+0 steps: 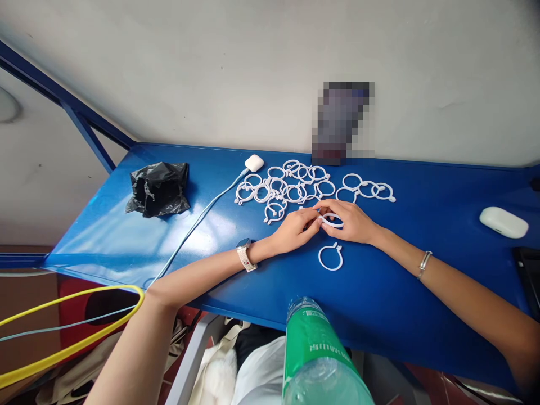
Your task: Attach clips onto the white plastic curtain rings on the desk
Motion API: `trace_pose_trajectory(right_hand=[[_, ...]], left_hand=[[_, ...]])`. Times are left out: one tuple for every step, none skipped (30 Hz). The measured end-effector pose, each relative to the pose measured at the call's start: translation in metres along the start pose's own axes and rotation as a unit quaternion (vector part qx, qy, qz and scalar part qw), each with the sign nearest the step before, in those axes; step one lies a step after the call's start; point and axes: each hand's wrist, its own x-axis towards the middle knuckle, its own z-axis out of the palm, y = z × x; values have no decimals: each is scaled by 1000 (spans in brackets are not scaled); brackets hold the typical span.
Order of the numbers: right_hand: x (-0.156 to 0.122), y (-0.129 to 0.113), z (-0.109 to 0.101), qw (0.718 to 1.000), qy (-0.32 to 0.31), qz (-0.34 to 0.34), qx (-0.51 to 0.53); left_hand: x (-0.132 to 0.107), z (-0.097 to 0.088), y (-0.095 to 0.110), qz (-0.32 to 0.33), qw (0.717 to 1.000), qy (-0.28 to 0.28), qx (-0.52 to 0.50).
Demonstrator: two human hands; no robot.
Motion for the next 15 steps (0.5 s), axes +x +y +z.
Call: trace_pose_trajectory(right_hand=[[0, 0, 0, 1000, 0, -1, -1], [0, 0, 0, 1000, 1, -2, -2], [0, 0, 0, 1000, 2, -4, -3], [0, 0, 0, 1000, 3, -5, -4], [1, 0, 0, 1000, 4, -7, -4], [1, 0, 0, 1000, 5, -10, -5], [1, 0, 1, 1000, 7, -13, -5], [0, 0, 1, 1000, 9, -16, -4], [0, 0, 1, 1000, 11, -18, -3], [0, 0, 1, 1000, 15, -19, -2], [0, 0, 1, 1000, 19, -19, -1], [-1, 1, 1, 1000, 25, -19, -1], [-1, 1, 1, 999, 30, -18, -1], [-1, 1, 2, 999, 35, -18, -2], [-1, 2, 2, 999, 39, -18, -3]], left_hand=[[0, 0, 0, 0, 1000, -1, 0], [0, 0, 0, 0, 1000, -2, -1], [0, 0, 0, 0, 1000, -2, -2], [0, 0, 1, 0, 1000, -2, -2], [0, -1, 1, -2, 1000, -3, -2], [0, -1, 1, -3, 1000, -4, -1], [0, -1, 1, -4, 1000, -4, 0], [0, -1, 1, -4, 1000, -3, 2], [0, -1, 1, -4, 1000, -3, 3], [0, -1, 1, -2, 1000, -2, 2], [0, 0, 1, -1, 1000, 0, 1], [0, 0, 1, -1, 1000, 2, -1], [-1, 0, 0, -1, 1000, 5, -6], [-1, 0, 0, -2, 1000, 8, -12], [-1, 0, 0, -2, 1000, 12, -19]])
